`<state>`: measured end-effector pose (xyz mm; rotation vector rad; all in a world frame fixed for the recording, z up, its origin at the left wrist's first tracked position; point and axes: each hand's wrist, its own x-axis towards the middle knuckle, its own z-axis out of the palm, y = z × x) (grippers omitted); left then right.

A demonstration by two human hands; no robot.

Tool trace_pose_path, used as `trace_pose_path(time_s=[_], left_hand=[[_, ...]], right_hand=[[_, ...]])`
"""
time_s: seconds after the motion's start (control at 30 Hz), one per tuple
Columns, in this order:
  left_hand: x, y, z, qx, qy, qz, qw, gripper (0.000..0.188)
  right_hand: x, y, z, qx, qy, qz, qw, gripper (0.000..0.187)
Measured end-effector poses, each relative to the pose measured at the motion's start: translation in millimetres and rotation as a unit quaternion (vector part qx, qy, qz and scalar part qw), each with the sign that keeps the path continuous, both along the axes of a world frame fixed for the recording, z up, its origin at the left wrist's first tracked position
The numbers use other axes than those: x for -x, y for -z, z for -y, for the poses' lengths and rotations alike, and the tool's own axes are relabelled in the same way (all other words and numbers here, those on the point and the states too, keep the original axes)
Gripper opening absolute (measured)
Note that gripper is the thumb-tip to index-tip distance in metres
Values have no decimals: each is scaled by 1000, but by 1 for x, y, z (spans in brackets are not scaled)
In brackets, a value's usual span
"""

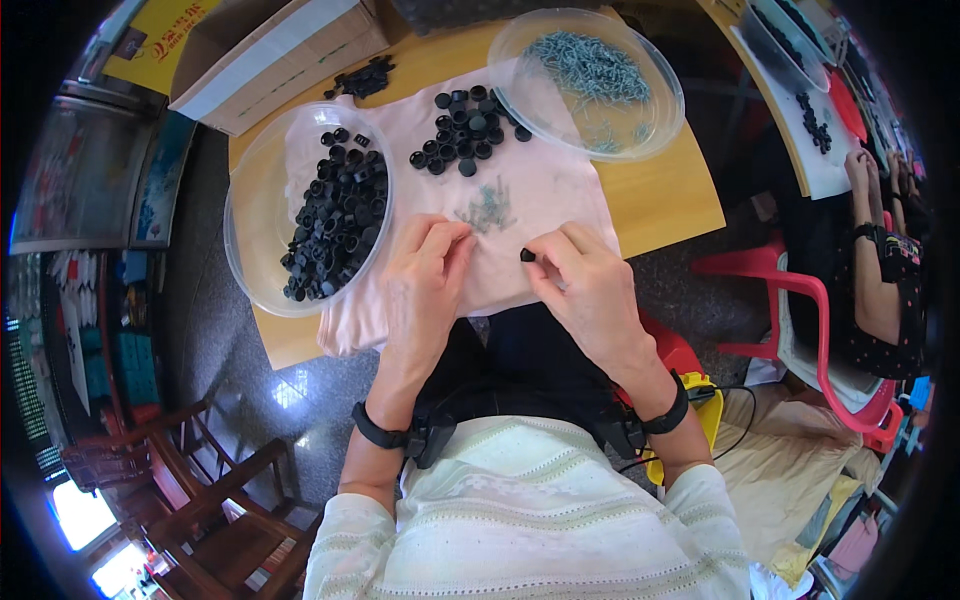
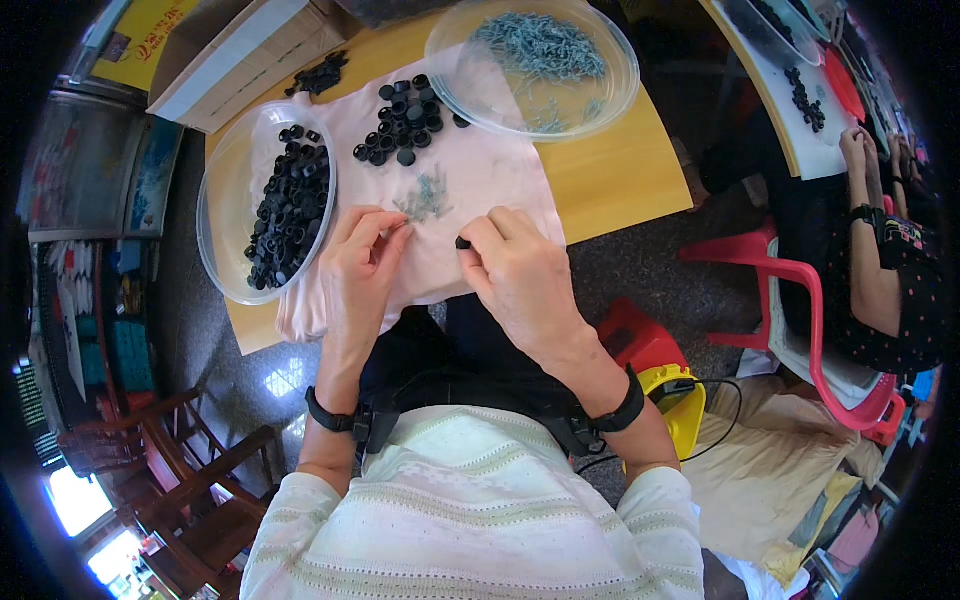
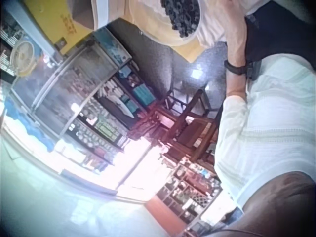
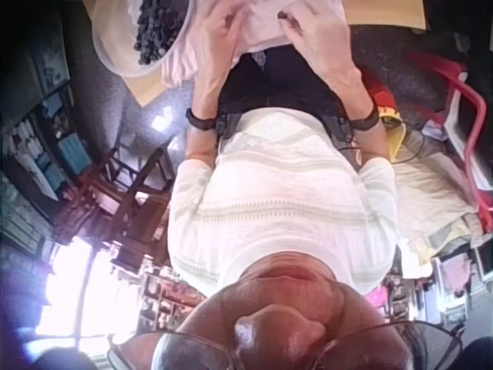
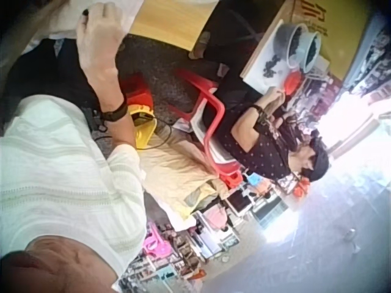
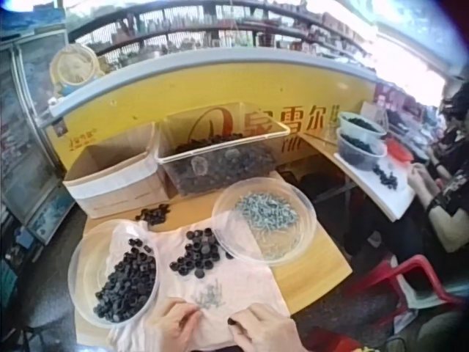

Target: Assembling small black plastic parts by hand at a workbench.

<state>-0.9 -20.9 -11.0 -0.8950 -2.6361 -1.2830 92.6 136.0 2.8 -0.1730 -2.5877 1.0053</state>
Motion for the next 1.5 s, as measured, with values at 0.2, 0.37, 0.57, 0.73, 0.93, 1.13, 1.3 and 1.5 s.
trace_pose_path(time_s=[0.2,0.37,0.57,0.73,0.93,1.13,1.3,1.5], left_hand=[[3,-2,-5,-6,-7,15,1000,12],[7,-7,-6,25,23,-15,999,11],[9,-10,-6,25,39,9,999,9],[7,-13,-2,-57,50,18,997,11],[2,-10,-5,-142,41,123,981,10],[-11,-21,1,-350,102,320,875,18],[-30,-42,3,-407,79,402,816,12],[-38,-34,12,-425,93,349,830,15]], right_hand=[[5,-8,-1,9,-21,45,999,16],[6,-3,-4,67,-27,54,996,15],[3,-4,-10,266,-23,68,961,19],[0,-3,-15,539,-17,94,837,23],[-2,-1,-16,657,-29,67,751,26],[-10,-3,-15,735,-77,68,670,27],[-14,-10,-7,753,-90,72,648,28],[-15,-10,6,738,-90,81,664,26]])
